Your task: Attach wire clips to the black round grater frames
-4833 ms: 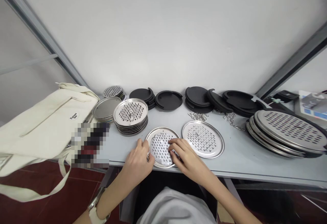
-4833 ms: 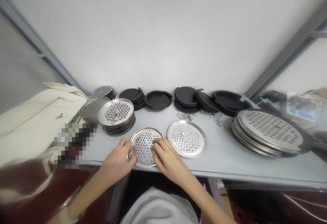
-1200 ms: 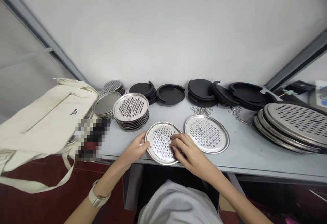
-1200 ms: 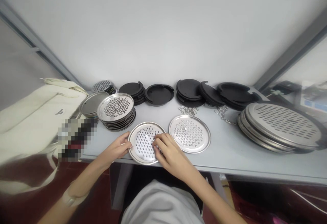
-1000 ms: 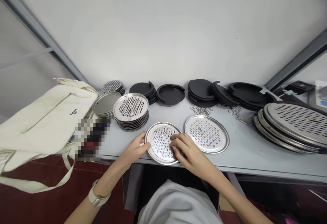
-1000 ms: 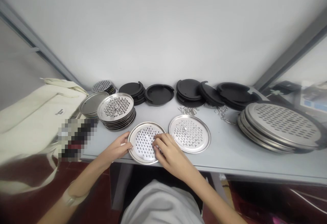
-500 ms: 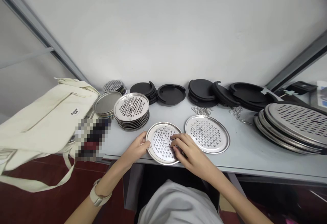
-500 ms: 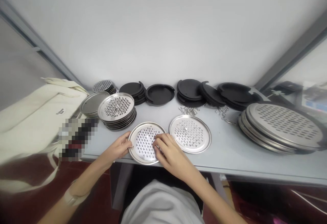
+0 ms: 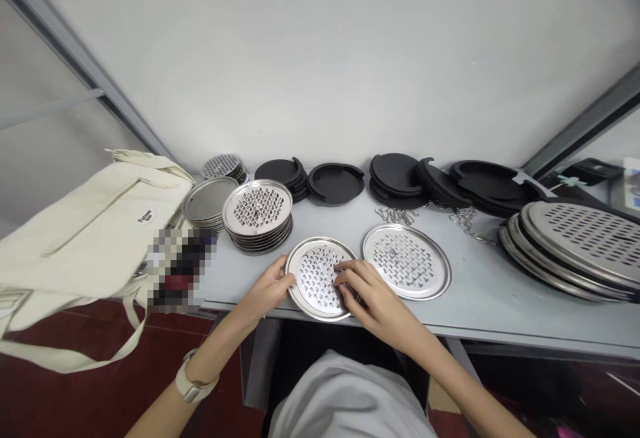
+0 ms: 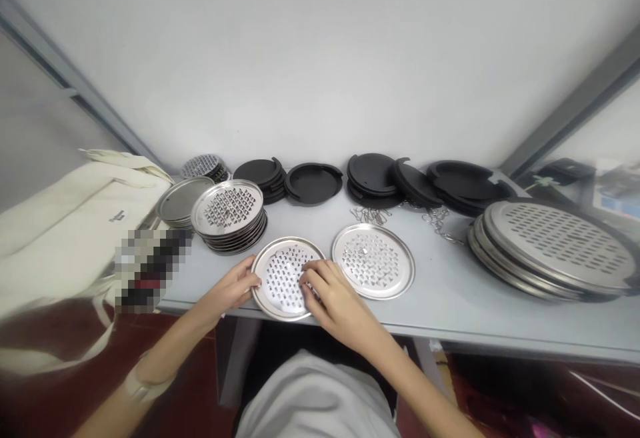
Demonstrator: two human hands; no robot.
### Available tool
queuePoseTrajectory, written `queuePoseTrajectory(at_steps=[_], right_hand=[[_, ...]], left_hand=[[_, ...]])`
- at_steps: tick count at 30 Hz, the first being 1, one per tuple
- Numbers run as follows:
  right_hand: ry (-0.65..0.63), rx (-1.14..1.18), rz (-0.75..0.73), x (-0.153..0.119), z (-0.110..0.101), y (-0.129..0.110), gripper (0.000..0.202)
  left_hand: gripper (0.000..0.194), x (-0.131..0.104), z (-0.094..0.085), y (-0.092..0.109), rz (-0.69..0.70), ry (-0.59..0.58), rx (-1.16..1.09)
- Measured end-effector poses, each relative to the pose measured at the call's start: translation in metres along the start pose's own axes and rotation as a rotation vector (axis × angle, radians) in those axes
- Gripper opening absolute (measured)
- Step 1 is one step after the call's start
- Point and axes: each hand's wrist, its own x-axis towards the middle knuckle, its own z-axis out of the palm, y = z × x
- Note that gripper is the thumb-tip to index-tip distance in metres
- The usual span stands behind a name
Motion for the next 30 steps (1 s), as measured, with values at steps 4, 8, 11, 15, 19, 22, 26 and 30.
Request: queuePoseTrajectory(at_steps=[4,8,11,15,19,22,26,30], right_hand=[[0.017,-0.010,-0.014,0.000,0.000,0.000,0.015],[0.016,-0.009,-0.013,0.000,0.000,0.000,0.015],[0.001,0.000,-0.007,0.000,0.000,0.000,0.015],[-0.007,0.009,-0.001,0.000,0.000,0.001,0.015],[0.000,0.007,-0.010,0.000,0.000,0.000,0.015],[0.008,0.004,-0.009,0.000,-0.001,0.000,0.015],[0.000,0.000,-0.013,0.000,-0.001,-0.001,0.014],[0.006,-0.009,-0.028,0.000,-0.001,0.000,0.014]], left_hand=[[0.017,0.001,-0.003,-0.004,-0.007,-0.037,0.003],[0.021,0.004,-0.006,-0.010,0.033,-0.026,0.031],[0.022,0.005,-0.006,-0.014,0.050,-0.007,0.062],[0.021,0.005,-0.007,-0.015,0.059,0.000,0.072],[0.021,0.005,-0.006,-0.014,0.071,-0.002,0.053],[0.024,0.005,-0.006,-0.015,0.074,-0.001,0.057],[0.030,0.003,-0.006,-0.015,0.078,0.001,0.067],[0.028,0.002,-0.005,-0.013,0.117,0.000,0.088]])
